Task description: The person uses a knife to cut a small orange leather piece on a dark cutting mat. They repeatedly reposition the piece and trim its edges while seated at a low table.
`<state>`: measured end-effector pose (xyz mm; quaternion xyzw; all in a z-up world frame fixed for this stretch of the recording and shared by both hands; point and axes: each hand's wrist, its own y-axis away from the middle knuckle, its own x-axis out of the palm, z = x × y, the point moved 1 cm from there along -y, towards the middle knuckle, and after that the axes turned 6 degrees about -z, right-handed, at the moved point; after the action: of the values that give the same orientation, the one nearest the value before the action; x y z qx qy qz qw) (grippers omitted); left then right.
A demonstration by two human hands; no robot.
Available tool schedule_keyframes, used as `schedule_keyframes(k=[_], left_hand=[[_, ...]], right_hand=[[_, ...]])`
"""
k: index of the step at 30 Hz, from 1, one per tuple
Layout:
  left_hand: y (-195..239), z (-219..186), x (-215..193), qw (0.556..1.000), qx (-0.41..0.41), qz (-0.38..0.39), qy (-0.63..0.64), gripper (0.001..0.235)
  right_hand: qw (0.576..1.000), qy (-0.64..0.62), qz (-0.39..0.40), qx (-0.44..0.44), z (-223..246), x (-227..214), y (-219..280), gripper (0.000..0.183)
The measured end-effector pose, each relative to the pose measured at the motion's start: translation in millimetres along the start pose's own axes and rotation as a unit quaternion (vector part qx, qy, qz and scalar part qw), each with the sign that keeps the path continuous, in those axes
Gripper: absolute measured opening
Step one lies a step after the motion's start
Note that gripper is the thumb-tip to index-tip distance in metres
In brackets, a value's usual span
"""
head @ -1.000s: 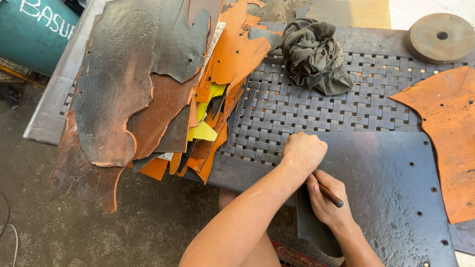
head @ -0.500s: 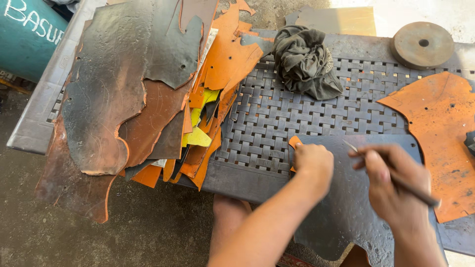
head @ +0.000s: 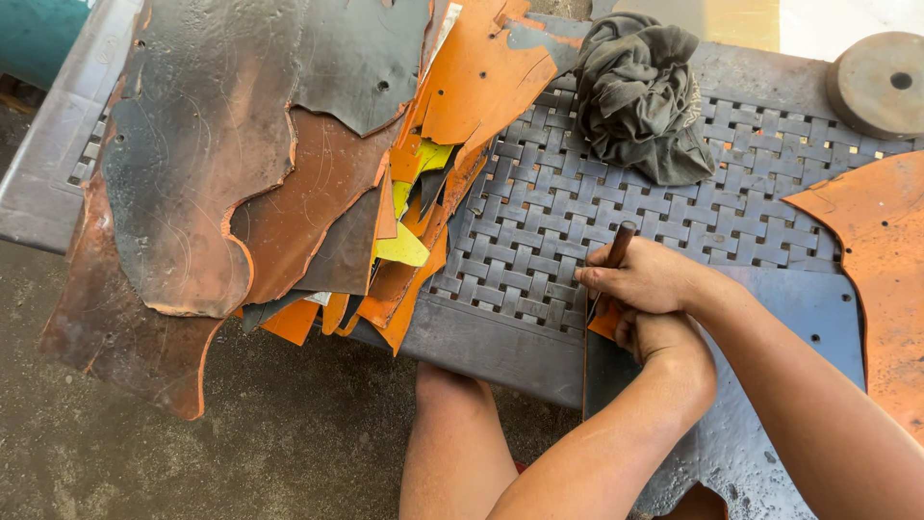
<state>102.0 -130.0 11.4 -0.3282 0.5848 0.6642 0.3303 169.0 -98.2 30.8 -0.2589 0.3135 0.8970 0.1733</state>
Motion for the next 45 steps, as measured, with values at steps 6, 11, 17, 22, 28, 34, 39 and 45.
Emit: schedule_keyframes(k=[6,11,17,22,28,34,39,45], left_hand=[[7,4,-4,1.0,0.006,-0.006,0.011,0.016],[6,9,-4,1.0,0.008,-0.008,0.013,0.016],[2,11,-4,1.0,0.007,-0.025,0.016,0.017],[5,8,0,0.998,0.003,-0.046,0.032,0.017],[9,9,3,0.996,-0.011,-0.07,0.05,0.017],[18,16,-5,0.997,0.015,-0.056,0.053,0.016],[25,23,-12,0.997,0.068,-0.016,0.036,0.016],[27,25,-15,0.997,0.046,-0.031,0.059,0.012]], right_hand=[[0.997,0.066,0.003,-0.042,2,1,-4,0.043],[0.991,0.131,0.01,-0.02,21,-3,-1,0.036],[0.953,0.294,-0.005,-0.075,45,-9,-7,0.03],[0.853,0.344,-0.106,-0.378,53,1,-8,0.006],[0.975,0.17,-0.119,-0.086,37,-23,-19,0.039],[0.993,-0.043,-0.112,0.007,22,-25,-37,0.036],[0.994,-0.05,-0.099,0.023,12,-23,-44,0.05],[0.994,0.051,-0.097,0.023,18,-24,-49,0.047]])
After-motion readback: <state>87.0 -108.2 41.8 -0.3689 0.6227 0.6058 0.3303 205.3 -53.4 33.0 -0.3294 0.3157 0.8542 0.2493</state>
